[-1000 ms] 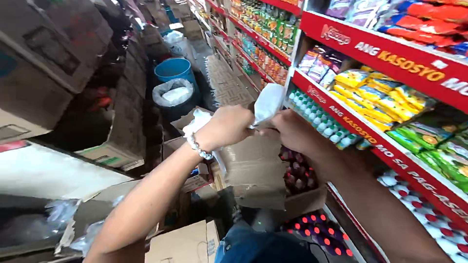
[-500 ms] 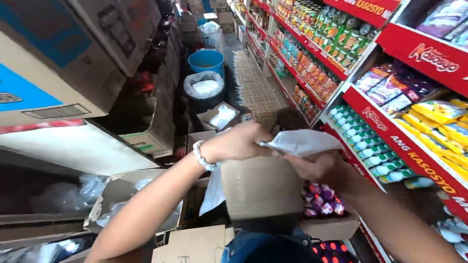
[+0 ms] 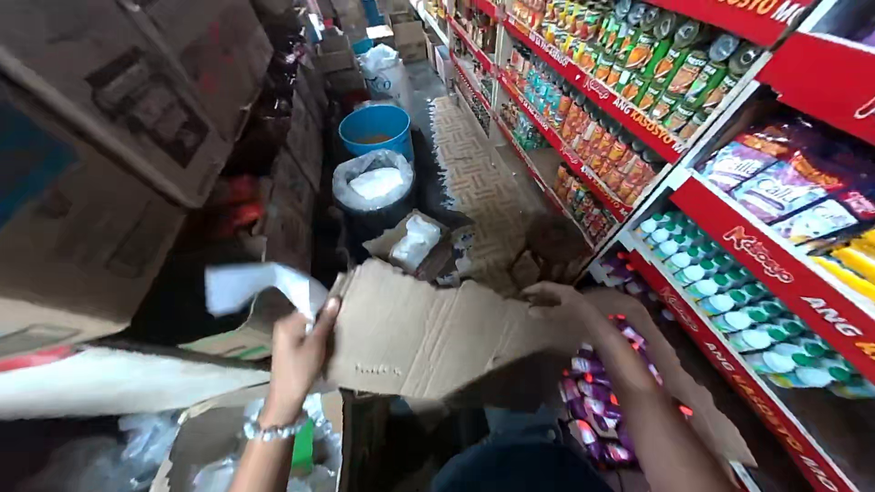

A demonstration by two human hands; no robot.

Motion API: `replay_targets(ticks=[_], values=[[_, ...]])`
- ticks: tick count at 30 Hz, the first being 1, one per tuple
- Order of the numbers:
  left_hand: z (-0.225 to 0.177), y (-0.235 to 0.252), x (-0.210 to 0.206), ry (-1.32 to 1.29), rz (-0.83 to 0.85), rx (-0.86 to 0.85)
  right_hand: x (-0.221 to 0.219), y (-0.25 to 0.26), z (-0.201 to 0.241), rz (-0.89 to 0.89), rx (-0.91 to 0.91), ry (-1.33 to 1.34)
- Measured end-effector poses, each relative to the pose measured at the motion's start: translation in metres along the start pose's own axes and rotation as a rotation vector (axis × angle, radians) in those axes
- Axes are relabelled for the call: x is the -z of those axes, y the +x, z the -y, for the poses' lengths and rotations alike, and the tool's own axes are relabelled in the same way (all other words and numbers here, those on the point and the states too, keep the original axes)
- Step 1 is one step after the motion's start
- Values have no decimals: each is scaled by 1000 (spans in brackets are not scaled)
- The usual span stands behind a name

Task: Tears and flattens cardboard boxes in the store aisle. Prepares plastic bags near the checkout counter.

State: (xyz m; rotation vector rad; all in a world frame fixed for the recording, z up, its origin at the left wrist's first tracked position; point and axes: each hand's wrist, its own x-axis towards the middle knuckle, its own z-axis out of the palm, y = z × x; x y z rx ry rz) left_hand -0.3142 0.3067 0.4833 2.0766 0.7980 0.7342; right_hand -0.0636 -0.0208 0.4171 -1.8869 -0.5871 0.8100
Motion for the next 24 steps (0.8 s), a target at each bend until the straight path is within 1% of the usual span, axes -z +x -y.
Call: replay_targets(ticks=[3,4,6,7,8,9,10,11,12,13,14,15,17,18,19,20,22,23,24], values=[[39,19,-33,-141,-113,212,23,47,-14,-84,-146,0],[50,31,-46,-208,-152,255,30,63,-11,-100,-146,25],[65,57,-79,-283,-172,340,39,104,4,-209,-102,167],[74,67,-91,-246,-147,388,43,127,11,-276,-81,207],[86,78,-97,-150,-112,428,49,151,20,-329,-56,184],[98,92,-99,-32,-103,458,60,176,31,-362,-28,103],[109,110,-98,54,-130,473,74,200,48,-362,-6,-17],[113,129,-97,114,-189,459,88,221,69,-316,7,-157],[106,151,-98,145,-237,404,100,240,92,-234,23,-304],[87,175,-104,146,-244,305,106,258,114,-141,46,-442],[60,197,-116,107,-200,169,106,276,134,-57,85,-562],[30,220,-134,37,-121,19,101,292,154,35,123,-667],[-17,272,-180,-67,113,-225,81,324,193,209,161,-827],[-31,298,-201,-60,238,-303,71,338,212,273,157,-877],[-39,323,-219,-20,325,-362,64,352,225,299,175,-911],[-41,346,-232,31,362,-410,61,366,234,289,199,-944],[-33,382,-241,73,387,-458,55,388,236,196,282,-967],[-29,394,-243,68,367,-471,52,396,230,114,356,-958],[-29,407,-244,53,332,-470,49,406,225,-4,466,-952]])
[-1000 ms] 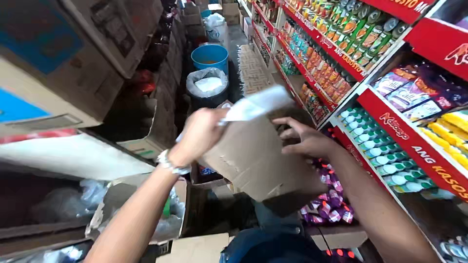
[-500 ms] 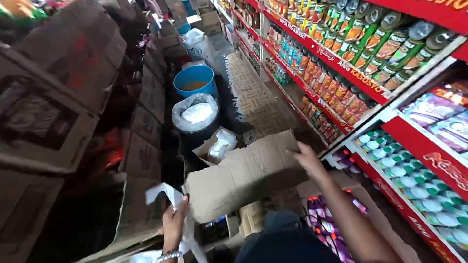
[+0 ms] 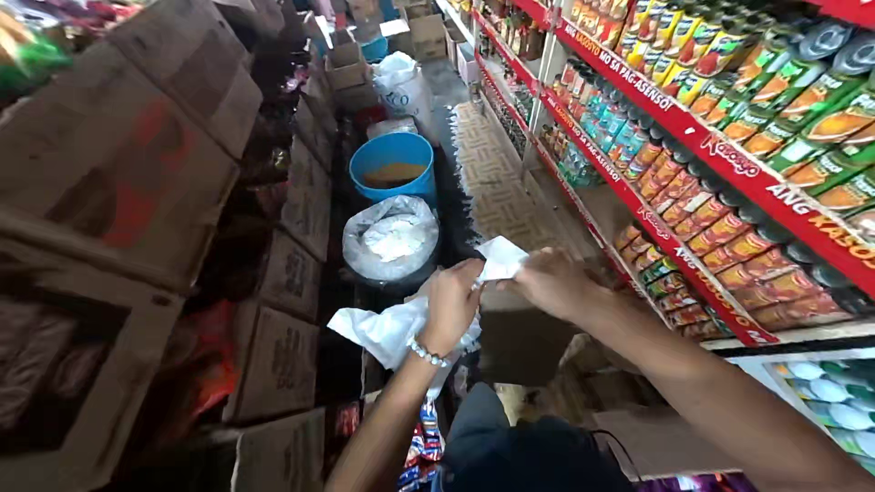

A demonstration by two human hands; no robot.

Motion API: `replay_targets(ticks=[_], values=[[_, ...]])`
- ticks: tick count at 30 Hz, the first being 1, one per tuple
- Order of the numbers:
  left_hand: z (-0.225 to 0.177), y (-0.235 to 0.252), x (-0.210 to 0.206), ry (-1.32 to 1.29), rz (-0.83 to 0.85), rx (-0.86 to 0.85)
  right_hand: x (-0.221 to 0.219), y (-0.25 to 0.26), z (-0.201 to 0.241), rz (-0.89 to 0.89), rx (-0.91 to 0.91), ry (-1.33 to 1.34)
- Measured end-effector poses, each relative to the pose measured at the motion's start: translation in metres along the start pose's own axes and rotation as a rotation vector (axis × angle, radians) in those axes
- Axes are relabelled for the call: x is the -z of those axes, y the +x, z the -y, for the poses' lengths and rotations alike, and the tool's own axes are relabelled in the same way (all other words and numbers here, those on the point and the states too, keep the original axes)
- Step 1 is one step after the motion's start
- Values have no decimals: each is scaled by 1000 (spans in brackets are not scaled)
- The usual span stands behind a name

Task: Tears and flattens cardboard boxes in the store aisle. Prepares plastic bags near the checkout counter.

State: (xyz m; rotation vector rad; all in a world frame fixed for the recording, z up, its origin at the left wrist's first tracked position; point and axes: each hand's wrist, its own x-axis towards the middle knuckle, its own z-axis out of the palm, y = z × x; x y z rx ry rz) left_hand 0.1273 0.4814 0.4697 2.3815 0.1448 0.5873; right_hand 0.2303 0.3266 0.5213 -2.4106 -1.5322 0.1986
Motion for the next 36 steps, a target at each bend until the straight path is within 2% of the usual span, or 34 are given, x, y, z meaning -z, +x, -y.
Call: replay_targets(ticks=[3,5,6,8,12,14,16,19,20,21,22,25,26,27,29,30,32,34,36], values=[[12,34,10,-20,-96,33,-12,32,-5,-427,190,-137],[24,61,13,-41,-72,134,-12,56,-5,-545,354,-306],[31,71,12,-72,-54,172,-10,64,-6,-540,385,-346],[48,88,14,-175,-42,155,-5,79,-15,-496,331,-294],[63,110,35,-684,78,200,12,97,-32,-410,172,-72],[70,115,26,-694,82,173,15,107,-42,-409,143,-42],[77,120,9,-630,4,109,22,115,-49,-270,31,9],[80,134,-15,-503,-109,106,50,139,-61,288,-306,138],[82,141,-22,-456,-120,122,52,145,-67,368,-349,148],[82,150,-28,-420,-122,158,49,147,-74,345,-318,142],[83,162,-34,-420,-116,220,45,147,-80,242,-220,100],[88,207,-57,-576,-122,467,27,152,-105,-191,155,-157],[90,223,-63,-629,-122,498,29,159,-118,-260,205,-197],[90,239,-66,-689,-93,499,38,165,-134,-256,201,-180],[88,260,-67,-753,17,394,66,175,-171,-132,95,-54],[89,269,-72,-717,62,293,82,179,-191,-84,31,10],[90,290,-98,-574,26,112,102,188,-229,-111,-17,42],[80,317,-124,-506,-41,144,105,194,-257,-253,94,-77],[68,349,-142,-591,-101,274,107,204,-279,-403,243,-247]])
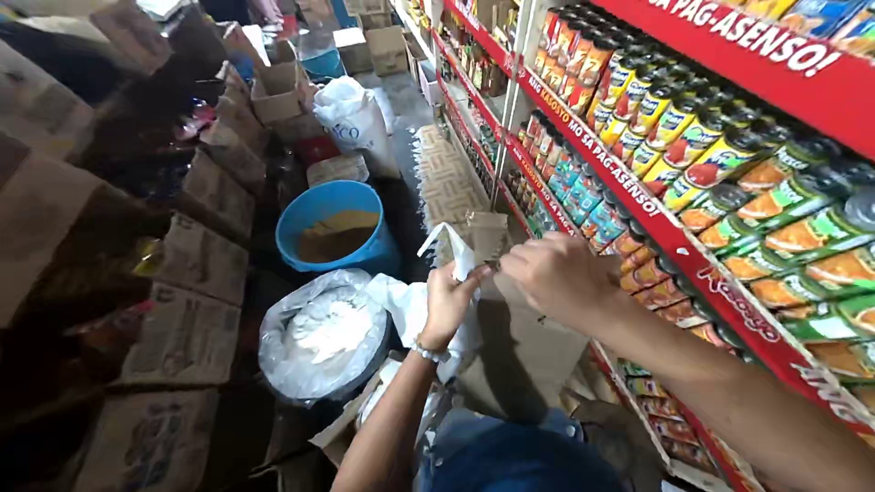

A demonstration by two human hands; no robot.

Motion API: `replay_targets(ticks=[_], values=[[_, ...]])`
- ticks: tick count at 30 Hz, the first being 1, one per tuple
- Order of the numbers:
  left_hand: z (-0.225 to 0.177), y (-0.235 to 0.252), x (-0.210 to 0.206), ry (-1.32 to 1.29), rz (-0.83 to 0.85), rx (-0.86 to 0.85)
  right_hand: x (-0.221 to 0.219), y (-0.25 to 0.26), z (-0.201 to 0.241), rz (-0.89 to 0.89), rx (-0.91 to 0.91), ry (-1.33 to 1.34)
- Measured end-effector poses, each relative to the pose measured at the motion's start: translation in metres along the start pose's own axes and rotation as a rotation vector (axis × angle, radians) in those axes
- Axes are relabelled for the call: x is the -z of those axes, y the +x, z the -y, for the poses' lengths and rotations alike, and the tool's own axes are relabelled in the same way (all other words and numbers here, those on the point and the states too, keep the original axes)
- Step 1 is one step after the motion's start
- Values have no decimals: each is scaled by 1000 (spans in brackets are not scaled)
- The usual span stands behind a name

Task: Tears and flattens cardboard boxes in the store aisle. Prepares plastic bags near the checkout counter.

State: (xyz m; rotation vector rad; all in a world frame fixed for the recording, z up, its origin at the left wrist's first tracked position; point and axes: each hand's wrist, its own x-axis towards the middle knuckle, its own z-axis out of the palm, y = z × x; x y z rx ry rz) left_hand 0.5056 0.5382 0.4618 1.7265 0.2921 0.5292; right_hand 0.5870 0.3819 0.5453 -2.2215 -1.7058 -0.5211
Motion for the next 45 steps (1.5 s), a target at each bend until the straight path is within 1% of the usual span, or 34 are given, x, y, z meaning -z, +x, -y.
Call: replay_targets(ticks=[2,4,5,7,8,9,10,12,15,16,17,18,19,20,22,23,24,25,26,28,29,30,32,33,34,36,38,40,41,42,45], values=[[-7,22,-22,-190,-45,124,-4,2,-21,-69,104,-120],[-14,37,-34,-316,-32,231,-8,2,-39,-79,143,-138],[-13,44,-35,-316,10,239,-9,3,-49,-59,135,-117],[-6,66,-37,-236,99,137,-8,13,-73,-35,90,-89],[-4,78,-41,-210,101,96,-9,19,-86,-36,79,-86],[-3,91,-47,-206,66,103,-14,25,-98,-48,87,-93],[-2,107,-53,-230,18,157,-23,32,-108,-70,115,-110],[9,144,-62,-296,-84,323,-45,47,-127,-99,185,-139],[44,215,-61,-292,-211,462,-70,77,-149,-120,261,-102],[57,236,-57,-294,-222,473,-80,88,-158,-125,254,-92],[62,257,-52,-297,-210,446,-87,104,-175,-148,196,-89],[61,278,-45,-287,-180,406,-91,122,-201,-178,101,-84],[57,299,-37,-277,-160,377,-90,138,-231,-201,-17,-48],[54,320,-28,-280,-163,351,-87,151,-260,-225,-163,64],[50,365,-6,-322,-192,309,-94,170,-311,-283,-479,472],[48,387,2,-351,-204,304,-108,180,-328,-282,-607,721],[46,408,9,-378,-215,307,-129,192,-338,-286,-699,949],[44,429,14,-398,-226,313,-150,208,-341,-300,-791,1112],[45,446,18,-415,-228,319,-167,225,-343,-306,-864,1192],[60,468,25,-425,-223,311,-191,254,-354,-315,-907,1192],[72,475,25,-393,-228,280,-200,267,-363,-332,-909,1171],[83,481,24,-343,-239,241,-208,279,-370,-332,-913,1165],[103,500,26,-198,-298,175,-226,300,-381,-272,-951,1197],[113,513,28,-133,-331,182,-236,309,-385,-254,-969,1214],[122,528,32,-102,-351,239,-247,319,-387,-256,-956,1199],[141,564,39,-135,-385,427,-269,340,-394,-282,-821,1059],[165,599,43,-148,-423,572,-297,358,-406,-299,-595,923],[184,640,52,-101,-390,703,-330,380,-434,-307,-300,783],[192,663,55,-81,-377,753,-344,393,-450,-290,-191,712],[201,687,57,-55,-381,780,-356,409,-466,-279,-122,649],[217,757,67,51,-330,825,-380,464,-508,-245,-32,576]])
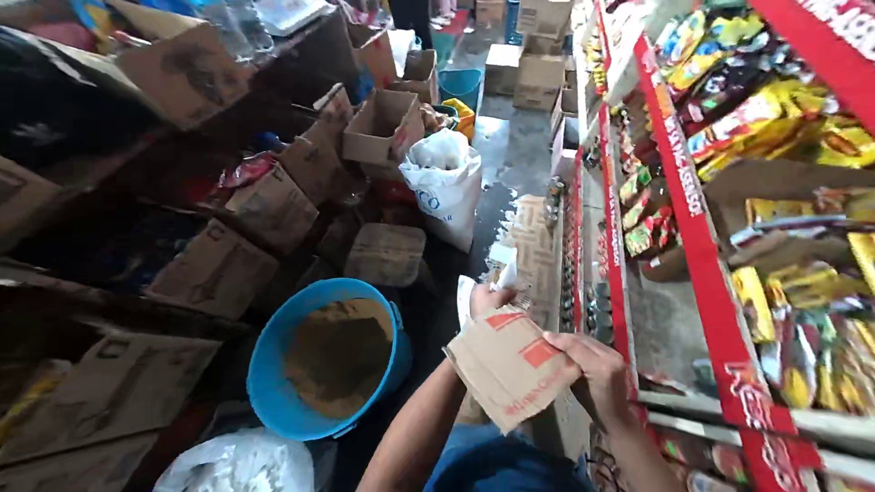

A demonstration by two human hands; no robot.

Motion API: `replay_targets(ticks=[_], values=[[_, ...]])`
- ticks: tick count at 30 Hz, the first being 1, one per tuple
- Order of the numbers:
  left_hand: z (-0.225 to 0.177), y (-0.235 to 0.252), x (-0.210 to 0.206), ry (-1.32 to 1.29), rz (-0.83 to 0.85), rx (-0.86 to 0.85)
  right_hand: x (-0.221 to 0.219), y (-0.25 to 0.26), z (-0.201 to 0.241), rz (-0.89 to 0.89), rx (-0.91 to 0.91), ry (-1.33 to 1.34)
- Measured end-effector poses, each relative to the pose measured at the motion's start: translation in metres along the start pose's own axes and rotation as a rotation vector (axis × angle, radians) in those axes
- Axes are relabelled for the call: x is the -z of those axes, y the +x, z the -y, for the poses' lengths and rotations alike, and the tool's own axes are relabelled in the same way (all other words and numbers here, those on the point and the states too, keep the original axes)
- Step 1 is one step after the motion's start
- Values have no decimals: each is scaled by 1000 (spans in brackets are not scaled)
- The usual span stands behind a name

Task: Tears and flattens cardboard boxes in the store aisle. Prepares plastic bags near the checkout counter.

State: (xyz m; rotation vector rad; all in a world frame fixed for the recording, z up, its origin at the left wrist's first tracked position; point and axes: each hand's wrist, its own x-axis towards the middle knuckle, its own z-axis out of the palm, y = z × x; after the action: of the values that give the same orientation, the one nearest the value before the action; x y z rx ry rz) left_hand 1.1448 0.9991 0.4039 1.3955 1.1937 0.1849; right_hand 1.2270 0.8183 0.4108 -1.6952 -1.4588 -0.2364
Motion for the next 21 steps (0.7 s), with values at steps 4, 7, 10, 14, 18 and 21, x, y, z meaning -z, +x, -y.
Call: replay_targets(ticks=[4,7,10,14,18,21], values=[[-51,71,-7,41,23,-38,-3,70,-62,6,-117,117],[-75,106,5,-159,76,-269,-9,125,-115,-66,-385,380],[-91,136,15,-44,44,-405,-28,176,-146,-140,-636,569],[-105,202,26,-6,-98,-151,-77,223,-160,24,-153,322],[-130,265,59,4,-79,3,-120,273,-169,109,-33,241],[-142,279,93,-294,-36,-182,-143,332,-190,28,-248,365]])
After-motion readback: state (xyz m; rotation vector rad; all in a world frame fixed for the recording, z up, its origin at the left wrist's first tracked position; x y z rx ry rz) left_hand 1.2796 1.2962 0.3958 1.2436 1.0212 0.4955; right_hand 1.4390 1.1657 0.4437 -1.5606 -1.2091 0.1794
